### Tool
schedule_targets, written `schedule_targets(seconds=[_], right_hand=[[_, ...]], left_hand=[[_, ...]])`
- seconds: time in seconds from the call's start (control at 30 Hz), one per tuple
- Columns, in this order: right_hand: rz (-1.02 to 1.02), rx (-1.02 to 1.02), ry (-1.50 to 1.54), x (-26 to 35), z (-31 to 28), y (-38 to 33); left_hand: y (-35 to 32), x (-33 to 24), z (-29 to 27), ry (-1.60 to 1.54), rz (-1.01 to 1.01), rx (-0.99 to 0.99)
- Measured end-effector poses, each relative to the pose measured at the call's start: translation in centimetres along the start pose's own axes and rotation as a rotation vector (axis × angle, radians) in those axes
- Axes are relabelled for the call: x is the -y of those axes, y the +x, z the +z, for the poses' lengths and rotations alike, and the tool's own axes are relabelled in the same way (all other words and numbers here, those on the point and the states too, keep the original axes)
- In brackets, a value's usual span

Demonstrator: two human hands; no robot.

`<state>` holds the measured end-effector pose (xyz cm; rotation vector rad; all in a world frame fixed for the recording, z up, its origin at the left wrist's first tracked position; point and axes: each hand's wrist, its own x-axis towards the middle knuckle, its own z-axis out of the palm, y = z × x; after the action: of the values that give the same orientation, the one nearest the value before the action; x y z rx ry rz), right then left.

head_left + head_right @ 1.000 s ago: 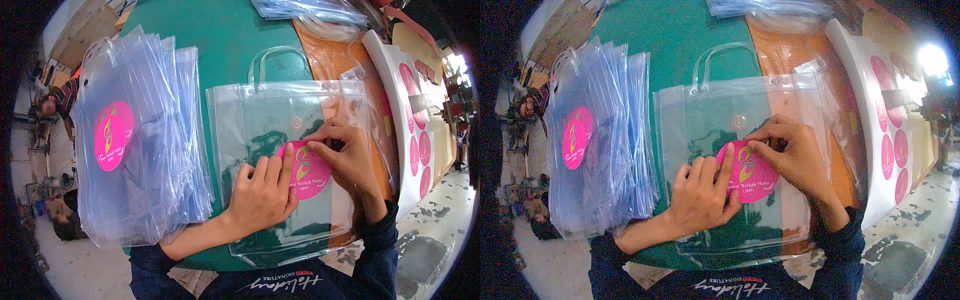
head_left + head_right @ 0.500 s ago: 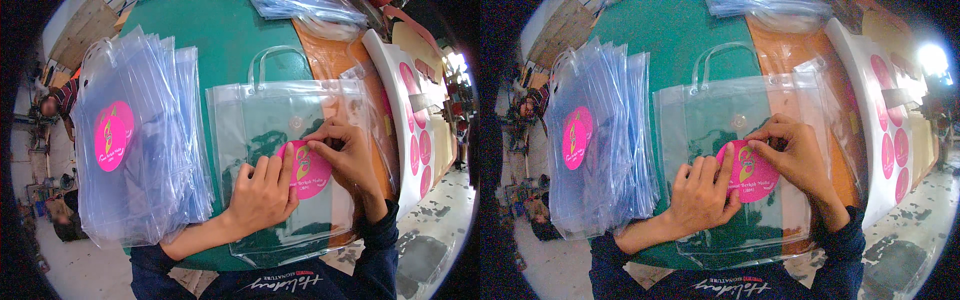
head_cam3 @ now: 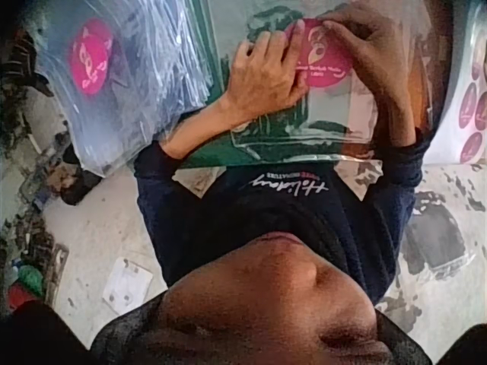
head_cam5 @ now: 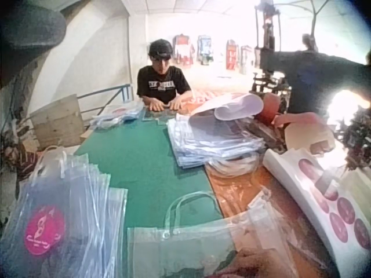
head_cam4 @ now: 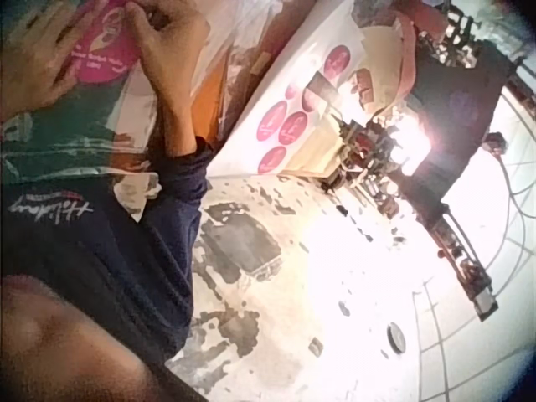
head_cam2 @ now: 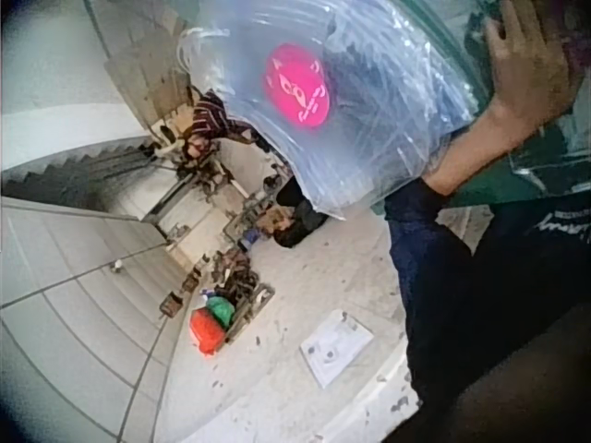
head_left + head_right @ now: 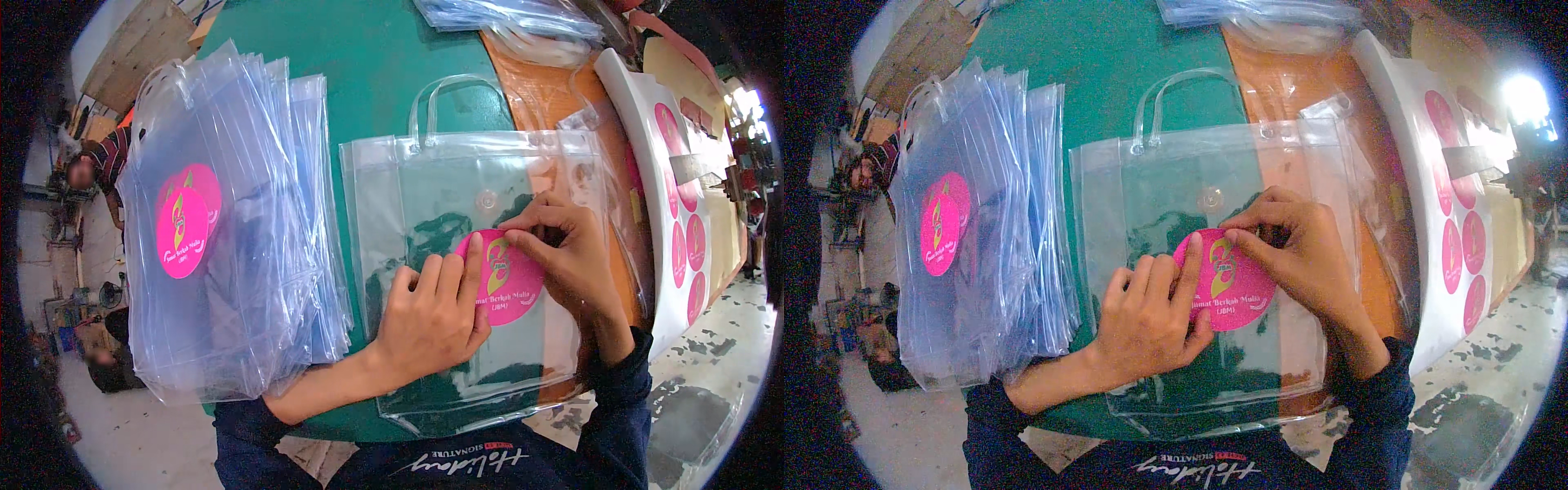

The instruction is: The person applies a circular sticker onto a clear plastic bag by hand, sets the bag aside, peels another sticker from a backing sheet, and presses it onto the next plastic bag.

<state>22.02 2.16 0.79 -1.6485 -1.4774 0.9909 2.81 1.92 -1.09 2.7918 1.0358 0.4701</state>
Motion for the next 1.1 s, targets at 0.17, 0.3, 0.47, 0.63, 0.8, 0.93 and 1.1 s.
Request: schedule_targets(seconds=[0.17, 0.3, 0.47, 0.63, 0.8, 0.93, 1.1], right_hand=[[-0.022, 0.006, 0.017, -0.29, 0.08, 0.0], [-0.032, 0.0, -0.028, -0.34, 0.02, 0.06], [-0.028, 0.009, -0.012, -0.23, -0.13, 0.05], [-0.048, 0.005, -0.033, -0.12, -0.06, 0.0], [-0.04, 0.016, -0.026, -0.16, -0.09, 0.05], [-0.027, 0.014, -0.015, -0.15, -0.06, 0.0], [0.013, 0.017, -0.013, -0.03, -0.06, 0.1]], left_hand=[[-0.08, 0.05, -0.13, 0.022, 0.005, -0.017], [-0.09, 0.02, -0.17, 0.025, -0.003, 0.008], [0.0, 0.04, 0.04, -0.015, -0.003, -0.016], [-0.13, 0.01, -0.01, 0.004, 0.002, -0.008], [0.0, 0.05, -0.06, -0.01, -0.006, 0.012], [0.0, 0.04, -0.05, -0.014, -0.005, -0.005], [-0.07, 0.09, -0.02, 0.006, 0.0, 0.007]])
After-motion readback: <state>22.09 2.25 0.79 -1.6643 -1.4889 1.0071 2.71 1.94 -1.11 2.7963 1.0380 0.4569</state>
